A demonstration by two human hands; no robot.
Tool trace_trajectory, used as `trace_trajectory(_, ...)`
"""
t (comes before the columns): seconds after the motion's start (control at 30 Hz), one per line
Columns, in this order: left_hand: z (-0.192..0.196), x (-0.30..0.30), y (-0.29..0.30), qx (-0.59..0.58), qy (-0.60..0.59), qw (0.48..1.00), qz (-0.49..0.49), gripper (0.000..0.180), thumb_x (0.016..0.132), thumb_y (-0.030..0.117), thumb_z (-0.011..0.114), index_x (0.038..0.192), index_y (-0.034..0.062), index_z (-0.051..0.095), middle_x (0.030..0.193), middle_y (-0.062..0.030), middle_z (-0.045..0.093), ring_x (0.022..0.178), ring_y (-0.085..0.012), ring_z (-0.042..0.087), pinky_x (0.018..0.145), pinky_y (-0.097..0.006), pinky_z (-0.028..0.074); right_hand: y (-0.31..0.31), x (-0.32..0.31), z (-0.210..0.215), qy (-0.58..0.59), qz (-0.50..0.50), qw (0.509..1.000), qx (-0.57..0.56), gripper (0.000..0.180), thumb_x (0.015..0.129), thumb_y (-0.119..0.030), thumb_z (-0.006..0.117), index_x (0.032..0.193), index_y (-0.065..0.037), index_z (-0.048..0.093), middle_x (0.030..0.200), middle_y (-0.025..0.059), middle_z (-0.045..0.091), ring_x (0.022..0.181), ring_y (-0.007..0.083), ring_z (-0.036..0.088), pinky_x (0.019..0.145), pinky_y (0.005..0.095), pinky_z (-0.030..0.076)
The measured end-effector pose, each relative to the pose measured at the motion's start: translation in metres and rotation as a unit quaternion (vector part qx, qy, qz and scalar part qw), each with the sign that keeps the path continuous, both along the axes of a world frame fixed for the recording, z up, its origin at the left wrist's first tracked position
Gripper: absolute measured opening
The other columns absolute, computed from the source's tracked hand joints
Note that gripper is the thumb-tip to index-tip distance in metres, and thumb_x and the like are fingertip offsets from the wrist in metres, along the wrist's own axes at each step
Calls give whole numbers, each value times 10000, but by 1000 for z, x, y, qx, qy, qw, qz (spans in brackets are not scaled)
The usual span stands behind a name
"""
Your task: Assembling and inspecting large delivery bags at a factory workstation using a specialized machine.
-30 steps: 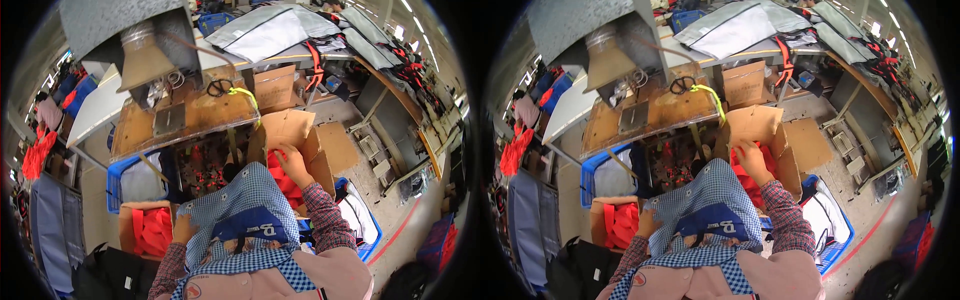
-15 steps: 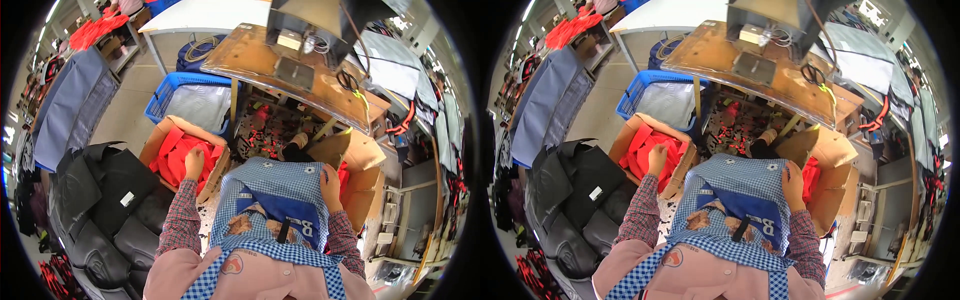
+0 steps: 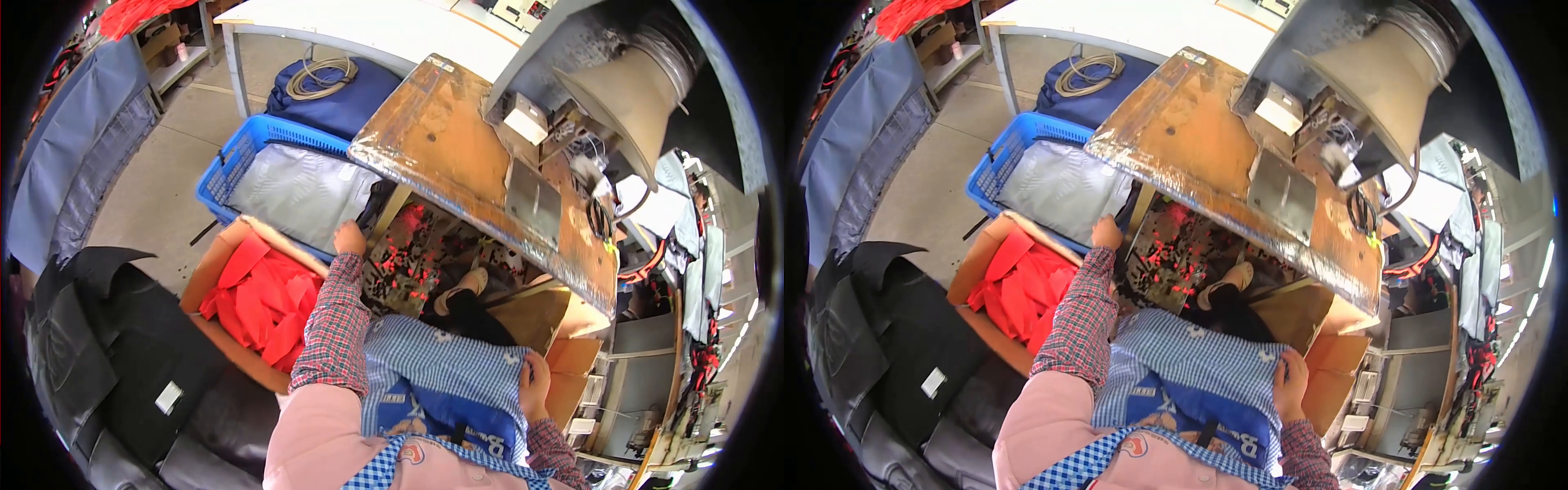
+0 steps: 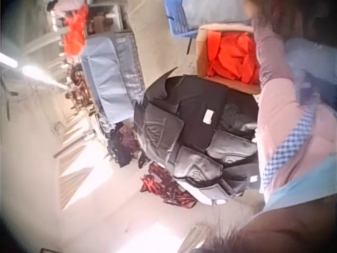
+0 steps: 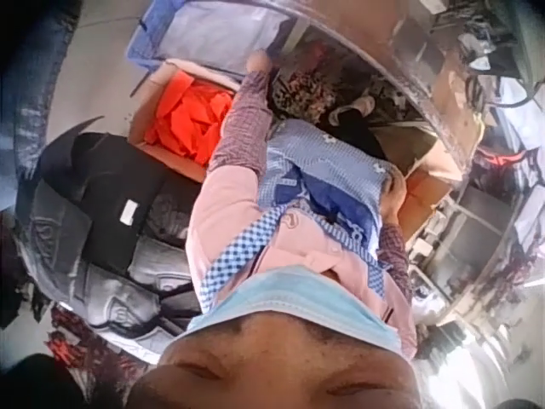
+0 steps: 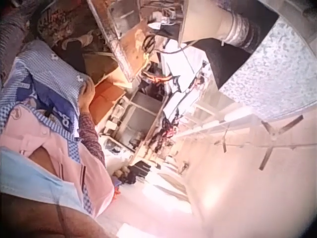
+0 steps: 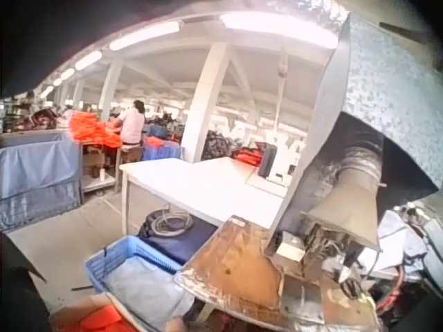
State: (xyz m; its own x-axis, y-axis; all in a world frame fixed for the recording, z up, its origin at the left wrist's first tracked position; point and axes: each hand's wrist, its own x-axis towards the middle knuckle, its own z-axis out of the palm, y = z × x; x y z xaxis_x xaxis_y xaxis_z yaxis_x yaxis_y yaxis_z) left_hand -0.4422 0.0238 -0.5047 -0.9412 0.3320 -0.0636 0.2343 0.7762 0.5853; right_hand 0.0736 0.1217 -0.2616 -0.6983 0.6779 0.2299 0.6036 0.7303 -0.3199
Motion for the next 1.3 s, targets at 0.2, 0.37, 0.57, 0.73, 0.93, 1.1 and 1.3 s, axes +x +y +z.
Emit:
trace_trajectory(0.2, -38, -33, 28, -59, 10, 997, -56, 203, 853, 209, 594, 1023, 100, 620, 1062, -127, 605, 996, -331, 615, 793, -473, 534, -5, -15, 7, -17, -36, 998, -38, 159, 879, -86, 563, 996, -18, 647, 1121, 166, 642, 1099, 343, 582, 988, 419, 436)
trace_trajectory(0.37, -54, -47, 29, -57, 32, 996, -53, 277, 809, 256, 677, 978, 57, 585, 1026, -162, 593, 931, -352, 634, 751, -462, 545, -1, -21, 7, -21, -52, 998, -42, 151, 878, -76, 563, 993, -27, 648, 1113, 154, 645, 1092, 337, 583, 984, 421, 435)
trace_trajectory(0.57, 21, -148, -19, 2, 162, 985, 51, 291, 855, 322, 599, 886, 32, 600, 895, -197, 672, 794, -375, 675, 690, -473, 547, 2, -23, 11, -31, -39, 998, -30, 144, 875, -65, 560, 989, -21, 635, 1112, 164, 640, 1098, 352, 576, 992, 427, 428)
trace_trajectory(0.73, 160, -288, -202, -15, 347, 913, 214, 444, 839, 453, 658, 826, 10, 624, 837, -205, 676, 787, -384, 674, 704, -489, 538, -2, -19, 10, -4, -18, 999, -48, 150, 868, -60, 563, 994, -20, 632, 1118, 167, 633, 1104, 354, 572, 991, 431, 427)
trace_trajectory(0.93, 364, -287, -329, 32, 427, 884, 189, 602, 848, 538, 584, 926, -56, 650, 945, -319, 636, 917, -462, 622, 819, -506, 491, 0, -1, 10, 2, 15, 1000, 3, 166, 868, -58, 566, 1022, -37, 626, 1147, 154, 626, 1159, 362, 543, 1008, 452, 414)
trace_trajectory(1.1, 566, -209, -393, 211, 239, 944, 83, 542, 837, 533, 617, 937, 4, 673, 792, -108, 653, 785, -240, 637, 720, -380, 476, -16, -26, 33, 2, 134, 990, 52, 220, 852, -24, 582, 1069, -42, 612, 1206, 141, 605, 1228, 366, 494, 1034, 451, 398)
trace_trajectory(1.3, 661, 37, -392, 375, 144, 912, -88, 281, 920, 336, 617, 936, 61, 669, 788, 31, 568, 703, -56, 534, 643, -174, 388, -112, -111, 118, 139, 300, 941, -78, 311, 862, -30, 592, 1172, -31, 596, 1255, 138, 581, 1252, 342, 488, 1038, 424, 400)
